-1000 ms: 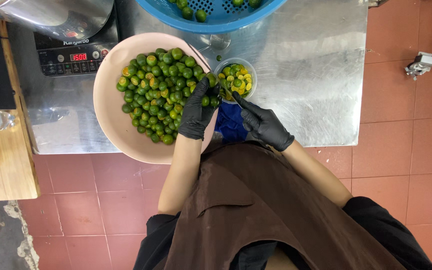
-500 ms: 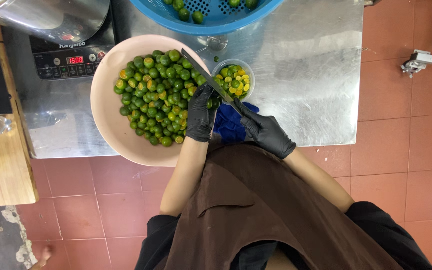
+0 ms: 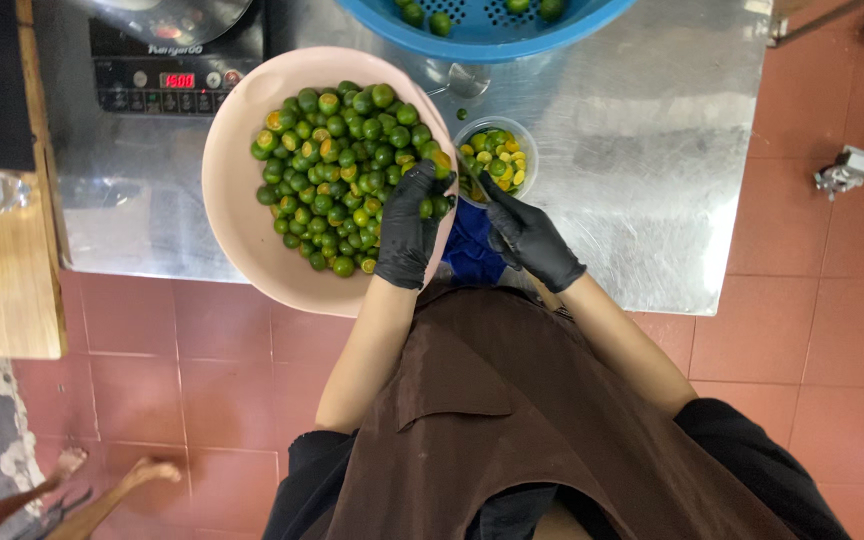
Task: The person is cutting small green calamansi fruits in half using a knife and placing the halves into a small plastic container.
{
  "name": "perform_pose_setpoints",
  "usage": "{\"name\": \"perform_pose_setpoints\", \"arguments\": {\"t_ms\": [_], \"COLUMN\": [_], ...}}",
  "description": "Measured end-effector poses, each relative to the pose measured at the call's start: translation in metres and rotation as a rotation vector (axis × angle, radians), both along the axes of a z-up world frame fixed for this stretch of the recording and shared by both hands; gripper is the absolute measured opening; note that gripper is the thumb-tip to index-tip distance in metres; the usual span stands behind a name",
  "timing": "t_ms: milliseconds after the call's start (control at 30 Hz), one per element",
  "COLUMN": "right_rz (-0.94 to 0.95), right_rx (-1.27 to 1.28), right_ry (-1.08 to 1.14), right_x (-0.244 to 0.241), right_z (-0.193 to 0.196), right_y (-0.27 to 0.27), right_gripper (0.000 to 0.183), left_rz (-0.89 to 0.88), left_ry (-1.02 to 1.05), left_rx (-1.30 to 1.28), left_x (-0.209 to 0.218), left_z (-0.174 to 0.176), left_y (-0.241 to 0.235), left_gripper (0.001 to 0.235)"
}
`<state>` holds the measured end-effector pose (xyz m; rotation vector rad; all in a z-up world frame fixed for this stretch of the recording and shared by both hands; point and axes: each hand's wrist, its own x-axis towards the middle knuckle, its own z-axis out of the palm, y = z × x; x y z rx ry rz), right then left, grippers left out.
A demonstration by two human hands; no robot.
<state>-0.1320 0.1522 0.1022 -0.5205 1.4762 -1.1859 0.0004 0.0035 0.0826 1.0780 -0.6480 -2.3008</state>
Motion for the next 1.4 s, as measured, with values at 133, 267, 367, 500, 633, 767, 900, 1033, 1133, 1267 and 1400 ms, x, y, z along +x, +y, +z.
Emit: {"name": "perform_pose_setpoints", "arguments": {"t_ms": [133,267,367,500,633,767,900,1033,1133,1267,1400], "right_rz": [-0.045,-0.045,-0.053,-0.047,0.019,0.122,0.116,0.1,0.09,0.103,0.039], "right_rx": [0.018,0.053,0.072,0.052,0.009,-0.048,-0.011,0.053,-0.024,-0.043,0.096], "right_ry": [0.016,0.229,0.238,0.155,0.105,0.276,0.468,0.39,0.375,0.21,0.136], "right_x": [0.002,-0.001,-0.001,0.0,0.009,0.012,0.01,0.009,0.009,0.004,0.002], "right_z": [-0.007,-0.011,-0.008,0.01,0.033,0.038,0.029,0.034,0.043,0.049,0.038], "right_y": [0.011,0.014,0.016,0.015,0.023,0.031,0.036,0.044,0.05,0.055,0.042], "right_gripper": [0.055,0.054,0.052,0.052,0.054,0.053,0.051,0.05,0.054,0.055,0.057], "left_rz": [0.124,-0.102,-0.037,-0.08,-0.019,-0.051,-0.094,-0.067,0.006,0.063,-0.115], "left_ry": [0.283,0.853,0.611,0.14,0.125,0.06,0.039,0.015,0.0,0.151,-0.109], "left_rx": [0.293,0.278,0.137,-0.356,0.0,-0.1,-0.124,-0.134,-0.12,-0.123,-0.419], "left_x": [0.02,0.053,0.059,0.057,0.032,0.011,-0.003,-0.012,-0.02,-0.026,-0.027], "left_z": [-0.029,-0.067,-0.057,-0.021,-0.016,-0.03,-0.038,-0.056,-0.072,-0.079,-0.061], "left_y": [-0.034,-0.049,-0.046,-0.039,-0.032,-0.023,-0.019,-0.017,-0.015,-0.005,0.006], "left_gripper": [0.039,0.042,0.037,0.035,0.034,0.035,0.034,0.026,0.022,0.02,0.018]}}
